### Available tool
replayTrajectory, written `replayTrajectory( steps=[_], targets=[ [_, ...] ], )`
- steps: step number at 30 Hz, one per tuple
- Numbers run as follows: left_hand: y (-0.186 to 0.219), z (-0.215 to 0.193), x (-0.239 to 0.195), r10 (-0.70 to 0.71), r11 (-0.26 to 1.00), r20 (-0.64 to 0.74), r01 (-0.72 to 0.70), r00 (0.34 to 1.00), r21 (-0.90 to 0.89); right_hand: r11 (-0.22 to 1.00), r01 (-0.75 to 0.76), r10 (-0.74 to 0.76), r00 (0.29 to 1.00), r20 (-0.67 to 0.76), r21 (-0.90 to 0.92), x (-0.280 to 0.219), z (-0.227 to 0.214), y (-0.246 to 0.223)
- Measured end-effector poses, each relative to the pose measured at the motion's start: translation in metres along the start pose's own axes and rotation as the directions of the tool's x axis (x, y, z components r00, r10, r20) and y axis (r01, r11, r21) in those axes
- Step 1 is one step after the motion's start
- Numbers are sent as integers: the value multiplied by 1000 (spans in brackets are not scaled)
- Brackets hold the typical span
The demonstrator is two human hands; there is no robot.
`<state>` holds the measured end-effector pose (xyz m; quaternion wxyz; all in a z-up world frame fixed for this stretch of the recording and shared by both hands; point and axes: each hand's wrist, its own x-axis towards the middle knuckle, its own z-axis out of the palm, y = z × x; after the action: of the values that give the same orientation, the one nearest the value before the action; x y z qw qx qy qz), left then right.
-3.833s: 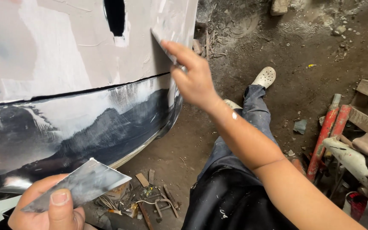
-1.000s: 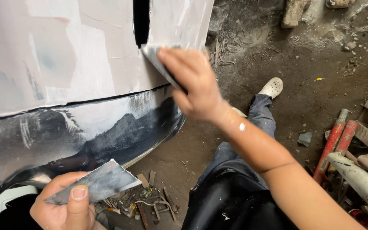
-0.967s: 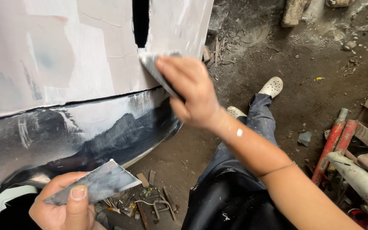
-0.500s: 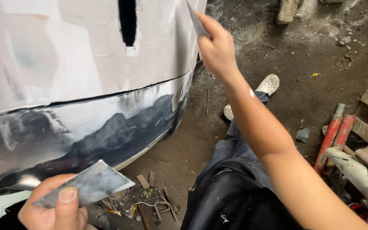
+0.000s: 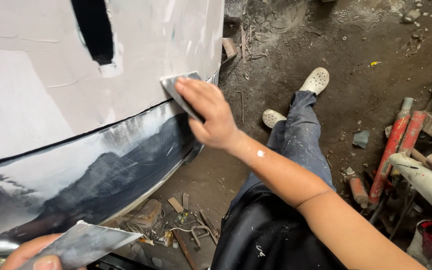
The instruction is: The person uses a sanding block to smooth the surface of a car's front bumper, focusing on the area around the headlight and the seam between the bumper and the fender. They switch between using the sanding block and a metal scraper to refine the surface, occasionally wiping the area with their hand to check the progress.
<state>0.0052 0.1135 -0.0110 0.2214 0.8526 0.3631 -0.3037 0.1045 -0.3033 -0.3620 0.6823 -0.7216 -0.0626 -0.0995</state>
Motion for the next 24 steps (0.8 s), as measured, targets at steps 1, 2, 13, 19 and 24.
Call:
replayTrajectory(
  steps=[1,2,13,19,24],
  targets=[
    [-10,-19,11,0,1000,-3,0,1000,2,1000,-4,4,1000,-1,0,-3,-7,-7],
    [-17,-38,23,5,1000,-6,-5,1000,4,1000,4,-4,999,37,-4,-5,-15,-14],
    [-55,-70,28,29,998,-65,-32,997,-49,640,-613,628,765,143,464,24,-21,134],
    [-13,1,-10,39,994,-97,-48,994,-95,321,-826,841,474,262,464,26,-2,105],
    [51,78,-45,49,987,-111,-66,993,-147,329,-633,734,638,232,701,15,0,52]
  ],
)
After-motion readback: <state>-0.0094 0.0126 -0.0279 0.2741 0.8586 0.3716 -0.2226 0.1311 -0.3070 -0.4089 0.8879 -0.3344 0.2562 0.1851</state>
